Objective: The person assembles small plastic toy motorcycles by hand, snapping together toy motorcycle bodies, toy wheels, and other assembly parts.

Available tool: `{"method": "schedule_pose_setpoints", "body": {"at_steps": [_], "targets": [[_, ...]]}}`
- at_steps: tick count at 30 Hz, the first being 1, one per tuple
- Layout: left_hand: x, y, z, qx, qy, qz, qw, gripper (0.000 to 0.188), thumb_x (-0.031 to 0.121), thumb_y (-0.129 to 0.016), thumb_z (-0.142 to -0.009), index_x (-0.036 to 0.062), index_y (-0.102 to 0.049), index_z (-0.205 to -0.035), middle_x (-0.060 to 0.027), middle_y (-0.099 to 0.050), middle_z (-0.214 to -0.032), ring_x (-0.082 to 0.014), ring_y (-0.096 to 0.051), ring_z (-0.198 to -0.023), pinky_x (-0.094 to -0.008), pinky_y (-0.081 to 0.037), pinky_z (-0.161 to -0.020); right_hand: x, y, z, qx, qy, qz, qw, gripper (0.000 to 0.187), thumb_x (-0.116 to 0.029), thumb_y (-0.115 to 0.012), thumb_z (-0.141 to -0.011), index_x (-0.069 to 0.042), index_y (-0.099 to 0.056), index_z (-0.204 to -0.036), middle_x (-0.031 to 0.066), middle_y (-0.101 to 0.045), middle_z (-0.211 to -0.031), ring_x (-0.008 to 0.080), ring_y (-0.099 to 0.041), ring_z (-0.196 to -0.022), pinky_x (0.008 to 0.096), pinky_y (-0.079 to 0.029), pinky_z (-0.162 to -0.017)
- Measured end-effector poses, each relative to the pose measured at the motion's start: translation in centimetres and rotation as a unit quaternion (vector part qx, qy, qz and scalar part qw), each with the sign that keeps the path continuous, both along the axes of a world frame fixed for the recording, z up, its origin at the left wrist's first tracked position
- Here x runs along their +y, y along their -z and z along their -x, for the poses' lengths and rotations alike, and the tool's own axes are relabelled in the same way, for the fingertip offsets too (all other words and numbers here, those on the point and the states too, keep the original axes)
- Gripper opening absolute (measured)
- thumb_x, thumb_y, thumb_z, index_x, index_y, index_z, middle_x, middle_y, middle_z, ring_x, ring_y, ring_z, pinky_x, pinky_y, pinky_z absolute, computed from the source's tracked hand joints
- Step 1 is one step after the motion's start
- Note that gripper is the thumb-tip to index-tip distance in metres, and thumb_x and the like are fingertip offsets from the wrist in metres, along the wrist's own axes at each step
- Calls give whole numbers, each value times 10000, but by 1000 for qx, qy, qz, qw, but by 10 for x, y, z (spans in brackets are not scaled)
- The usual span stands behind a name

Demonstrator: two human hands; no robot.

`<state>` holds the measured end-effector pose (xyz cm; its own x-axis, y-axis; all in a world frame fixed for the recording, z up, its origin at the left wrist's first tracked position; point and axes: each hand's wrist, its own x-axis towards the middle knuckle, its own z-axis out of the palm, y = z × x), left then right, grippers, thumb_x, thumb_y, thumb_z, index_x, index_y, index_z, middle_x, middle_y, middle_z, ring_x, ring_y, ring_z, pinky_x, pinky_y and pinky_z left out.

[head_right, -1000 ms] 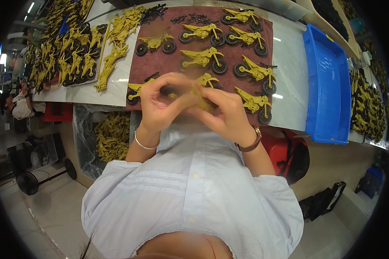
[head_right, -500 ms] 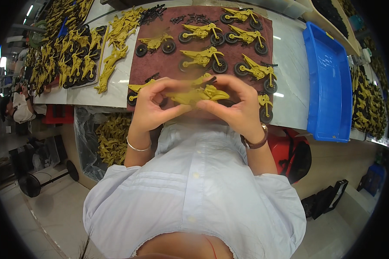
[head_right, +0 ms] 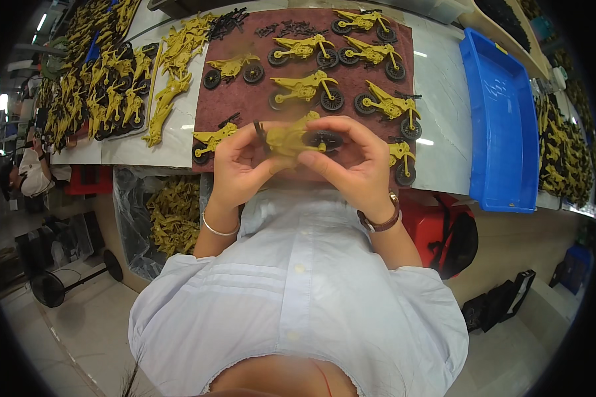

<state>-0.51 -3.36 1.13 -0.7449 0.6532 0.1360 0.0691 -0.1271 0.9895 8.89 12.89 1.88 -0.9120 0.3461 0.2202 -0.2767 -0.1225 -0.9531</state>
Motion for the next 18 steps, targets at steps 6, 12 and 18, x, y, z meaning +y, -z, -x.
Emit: {"method": "schedule_pose_setpoints", "body": {"at_steps": [6,12,18], "targets": [[1,-6,0,70,10,-12,997,348,-22,-739,-749,-8,-648,-1085,-101,-698,-1016,-154,-673,-921,-278,-525,-799,4,-1,-2,-23,-15,13,1000,313,39,-723,-790,50,-624,-1087,74,-633,-1053,124,-592,-975,254,-474,-837],[-9,-10,9,117,8,-15,993,356,-65,-707,-756,-8,-640,-1101,-108,-695,-1013,-147,-670,-923,-269,-529,-787,1,-4,9,-14,-63,24,998,303,36,-718,-793,46,-629,-1083,71,-655,-1033,120,-600,-958,256,-474,-845],[-42,-27,65,62,10,53,997,404,16,-749,-752,-19,-619,-1133,-84,-678,-1061,-125,-640,-912,-269,-529,-755,-8,-11,52,-59,-102,-262,958,287,-129,-728,-812,64,-646,-1008,153,-676,-971,144,-635,-927,254,-490,-779]]}}
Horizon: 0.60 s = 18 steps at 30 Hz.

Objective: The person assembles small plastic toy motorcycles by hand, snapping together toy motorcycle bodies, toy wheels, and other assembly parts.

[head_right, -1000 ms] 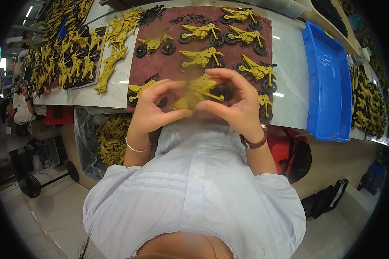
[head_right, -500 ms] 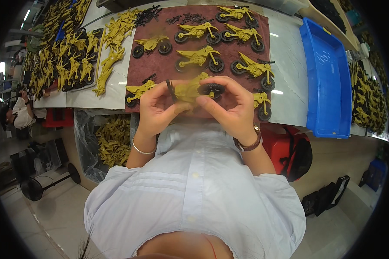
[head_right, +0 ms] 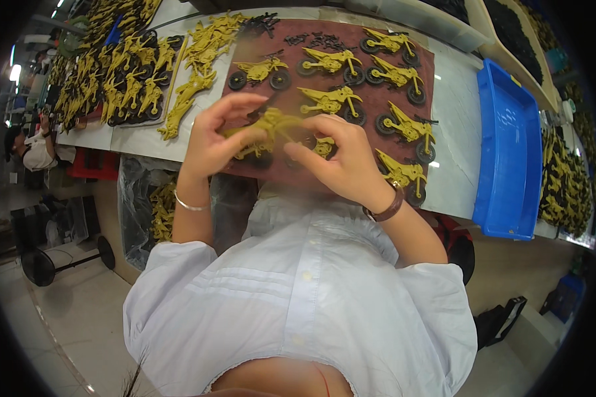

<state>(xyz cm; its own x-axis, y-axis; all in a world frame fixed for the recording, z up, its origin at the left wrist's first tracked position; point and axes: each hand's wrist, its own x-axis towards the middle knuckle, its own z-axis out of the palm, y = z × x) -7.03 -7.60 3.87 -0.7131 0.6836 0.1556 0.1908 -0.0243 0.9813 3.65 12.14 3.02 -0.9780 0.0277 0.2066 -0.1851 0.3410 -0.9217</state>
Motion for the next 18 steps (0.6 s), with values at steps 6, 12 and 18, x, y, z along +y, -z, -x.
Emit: {"method": "schedule_pose_setpoints", "body": {"at_steps": [6,12,18], "targets": [[-11,-1,86,-10,31,156,987,283,72,-673,-843,20,-642,-1120,-40,-701,-934,-66,-622,-827,-229,-495,-705,-19,27,42,-87,32,-18,996,362,-218,-742,-779,67,-652,-983,153,-678,-805,233,-636,-624,349,-499,-608],[-56,53,194,325,-284,348,832,346,236,-728,-800,23,-676,-1067,-124,-701,-967,-194,-660,-848,-317,-520,-748,-29,48,63,-69,94,-48,992,421,-260,-778,-740,45,-659,-1005,106,-651,-671,198,-616,-581,327,-488,-577],[-54,53,205,303,-221,444,814,395,281,-764,-740,75,-690,-1068,-139,-665,-1013,-278,-630,-979,-377,-503,-855,-25,29,50,-116,70,-89,987,482,-254,-764,-756,21,-597,-1115,92,-631,-625,225,-622,-557,337,-486,-559]]}}
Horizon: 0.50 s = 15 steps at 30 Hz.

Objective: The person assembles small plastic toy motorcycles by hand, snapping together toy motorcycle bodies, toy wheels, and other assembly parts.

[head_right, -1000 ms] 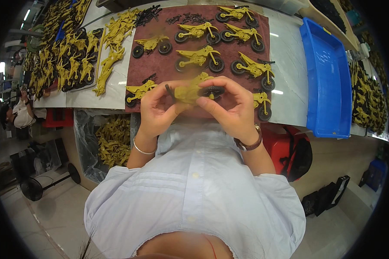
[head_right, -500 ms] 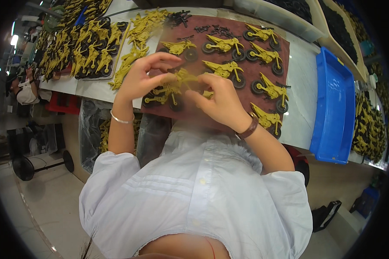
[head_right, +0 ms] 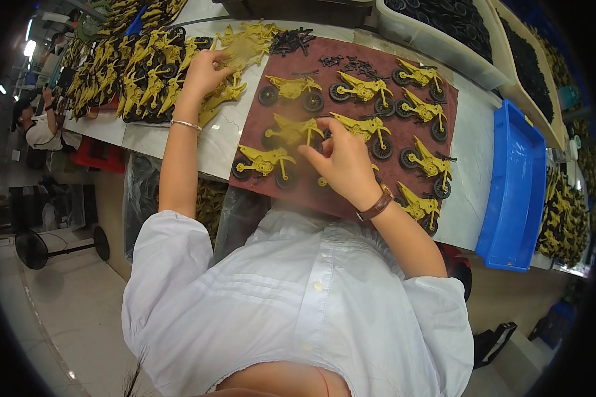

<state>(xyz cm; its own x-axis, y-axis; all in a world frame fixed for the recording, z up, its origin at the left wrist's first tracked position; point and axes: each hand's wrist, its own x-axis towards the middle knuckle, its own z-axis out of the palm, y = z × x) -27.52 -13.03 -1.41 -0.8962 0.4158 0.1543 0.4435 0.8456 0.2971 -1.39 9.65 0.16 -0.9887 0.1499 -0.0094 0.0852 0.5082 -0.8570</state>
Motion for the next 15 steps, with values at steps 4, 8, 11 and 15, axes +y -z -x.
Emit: {"method": "schedule_pose_setpoints", "body": {"at_steps": [4,8,11,15], "targets": [[0,-2,5,7,13,29,999,350,247,-776,-722,77,-698,-1018,-135,-645,-1025,-266,-611,-1005,-382,-494,-868,7,-9,-1,7,-50,-78,996,443,-255,-750,-771,12,-608,-1095,115,-643,-649,258,-638,-582,349,-493,-563],[2,-6,5,-19,35,-16,999,269,176,-777,-726,60,-693,-953,-110,-681,-944,-249,-649,-897,-366,-514,-802,15,-17,7,52,-40,-131,989,420,-257,-741,-783,1,-620,-1091,122,-663,-694,273,-652,-622,350,-501,-577],[-1,-10,6,-72,25,-160,984,210,133,-767,-747,52,-689,-925,-78,-699,-882,-193,-666,-833,-319,-521,-744,20,-22,15,98,-24,-105,989,401,-240,-741,-789,-2,-631,-1093,128,-667,-723,251,-652,-628,333,-506,-587],[12,-19,-15,-247,139,-500,818,152,89,-696,-849,30,-656,-984,-71,-692,-941,-154,-662,-867,-274,-529,-741,27,-25,36,151,-18,72,986,336,-182,-684,-861,-30,-635,-1157,85,-679,-848,151,-637,-733,279,-511,-650]]}}
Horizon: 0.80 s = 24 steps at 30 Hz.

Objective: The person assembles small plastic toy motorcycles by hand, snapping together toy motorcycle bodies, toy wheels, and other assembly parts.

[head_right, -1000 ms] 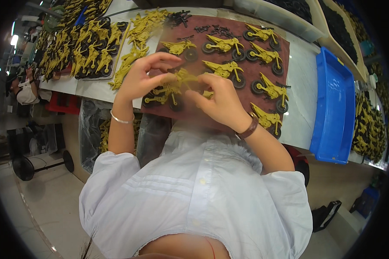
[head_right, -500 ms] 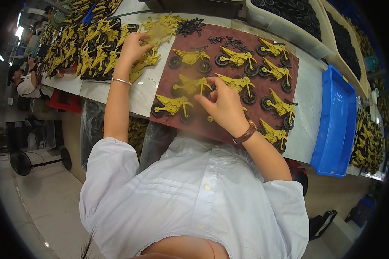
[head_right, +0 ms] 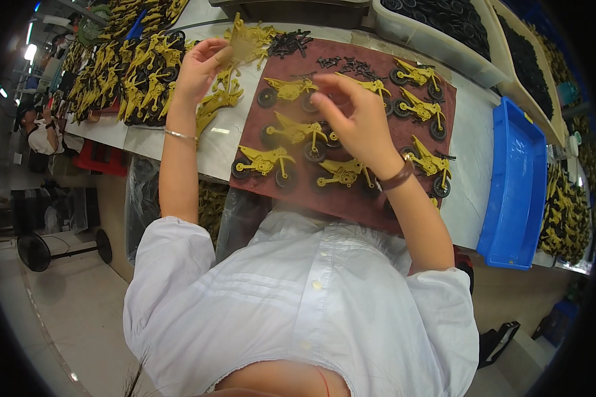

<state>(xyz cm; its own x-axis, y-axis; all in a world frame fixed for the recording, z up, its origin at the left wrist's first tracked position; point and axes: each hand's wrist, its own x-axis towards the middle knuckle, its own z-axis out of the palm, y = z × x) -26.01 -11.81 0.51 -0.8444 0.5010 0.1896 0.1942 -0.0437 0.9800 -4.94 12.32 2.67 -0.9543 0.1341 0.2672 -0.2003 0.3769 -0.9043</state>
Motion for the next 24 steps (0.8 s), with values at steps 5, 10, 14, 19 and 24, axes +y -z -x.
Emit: {"method": "schedule_pose_setpoints", "body": {"at_steps": [5,10,14,19,24], "targets": [[47,-4,-85,-263,294,-274,877,257,91,-610,-924,46,-558,-1173,-65,-657,-1054,-172,-655,-931,-312,-550,-805,-1,-7,16,76,-112,144,980,331,-154,-621,-919,-49,-613,-1233,64,-586,-1185,113,-593,-963,254,-491,-781],[73,-1,-128,-337,257,-272,864,293,164,-637,-919,57,-544,-1175,-41,-631,-1063,-132,-632,-946,-298,-547,-786,-3,2,11,94,-157,111,977,398,-108,-670,-839,-45,-617,-1228,72,-567,-1187,142,-556,-1025,254,-450,-819],[84,-1,-139,-370,199,-266,868,260,189,-620,-935,63,-544,-1149,-33,-617,-1067,-95,-613,-920,-270,-533,-734,-8,2,-2,143,-84,7,986,525,-64,-678,-748,-35,-588,-1265,105,-579,-1157,210,-574,-1036,310,-472,-852],[98,-7,-153,-356,152,-233,892,214,186,-602,-950,55,-543,-1109,-34,-619,-1015,-117,-621,-891,-270,-521,-764,-14,12,-9,174,43,1,984,563,-34,-676,-762,-4,-543,-1308,141,-615,-1114,234,-634,-957,314,-514,-803],[76,2,-99,251,-87,252,930,198,203,-605,-913,97,-670,-1067,-53,-653,-1046,-236,-613,-965,-359,-472,-813,1,12,-21,96,65,122,986,565,-36,-702,-830,10,-484,-1349,160,-644,-1164,196,-650,-1018,302,-524,-881]]}}
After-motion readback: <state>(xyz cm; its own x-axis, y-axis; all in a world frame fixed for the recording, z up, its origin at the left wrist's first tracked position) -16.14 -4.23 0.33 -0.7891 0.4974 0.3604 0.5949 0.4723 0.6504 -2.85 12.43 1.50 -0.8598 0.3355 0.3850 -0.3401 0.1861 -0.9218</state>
